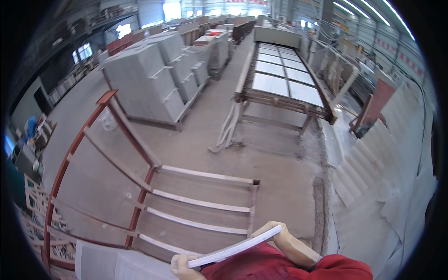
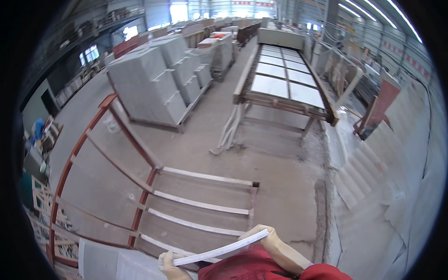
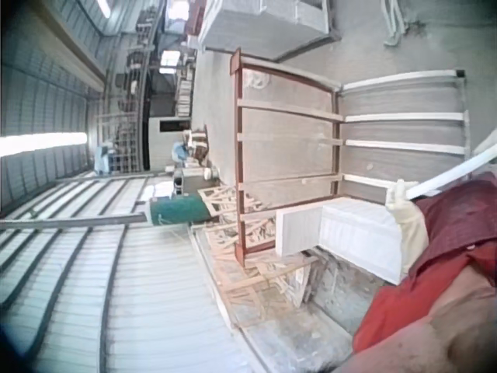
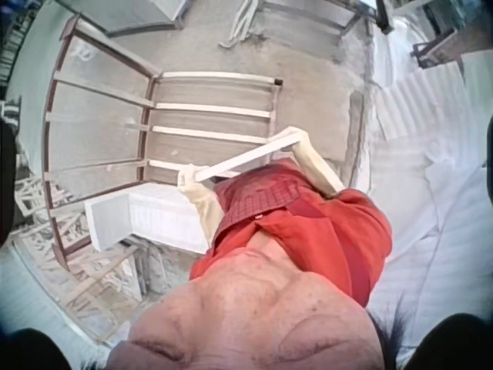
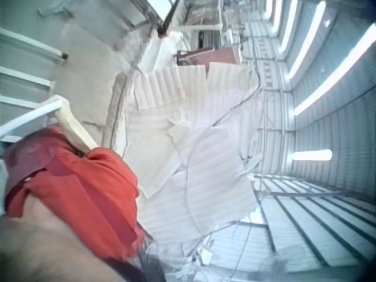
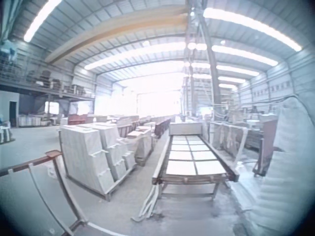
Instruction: The person repeatedly picks up white rectangular tiles from a nearby stack and places them onto a moving conveyor belt. The person wears gloves and handles the tiles one at a time, walking back and forth between the stack and the belt.
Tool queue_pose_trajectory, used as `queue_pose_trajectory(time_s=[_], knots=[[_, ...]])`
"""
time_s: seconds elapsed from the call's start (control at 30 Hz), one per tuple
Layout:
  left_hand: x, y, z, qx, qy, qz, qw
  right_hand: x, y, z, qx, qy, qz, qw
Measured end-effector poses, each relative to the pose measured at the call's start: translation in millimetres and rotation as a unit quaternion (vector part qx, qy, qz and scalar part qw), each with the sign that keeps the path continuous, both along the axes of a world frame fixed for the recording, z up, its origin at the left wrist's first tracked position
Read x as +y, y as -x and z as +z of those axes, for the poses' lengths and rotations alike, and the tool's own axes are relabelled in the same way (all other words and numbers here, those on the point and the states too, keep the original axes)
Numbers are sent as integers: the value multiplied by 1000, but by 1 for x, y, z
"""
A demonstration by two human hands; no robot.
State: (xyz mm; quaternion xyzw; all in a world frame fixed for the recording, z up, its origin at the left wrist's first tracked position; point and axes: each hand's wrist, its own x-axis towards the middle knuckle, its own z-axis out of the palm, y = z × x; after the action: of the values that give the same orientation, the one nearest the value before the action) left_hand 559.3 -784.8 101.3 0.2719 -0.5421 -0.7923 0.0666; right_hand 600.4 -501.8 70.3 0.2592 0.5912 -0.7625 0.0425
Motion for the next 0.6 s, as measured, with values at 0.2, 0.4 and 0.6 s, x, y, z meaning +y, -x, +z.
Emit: queue_pose_trajectory(time_s=[0.2, 0.4, 0.6], knots=[[103, -18, 10, 44, 25, -104, 993, 96, -65, 13, 4, -21, -66, 998], [195, -26, 28, 70, 56, -196, 977, 165, -119, 20, -7, -64, -96, 993], [282, -15, 31, 110, 47, -289, 950, 221, -146, 20, -5, -61, -154, 986]])
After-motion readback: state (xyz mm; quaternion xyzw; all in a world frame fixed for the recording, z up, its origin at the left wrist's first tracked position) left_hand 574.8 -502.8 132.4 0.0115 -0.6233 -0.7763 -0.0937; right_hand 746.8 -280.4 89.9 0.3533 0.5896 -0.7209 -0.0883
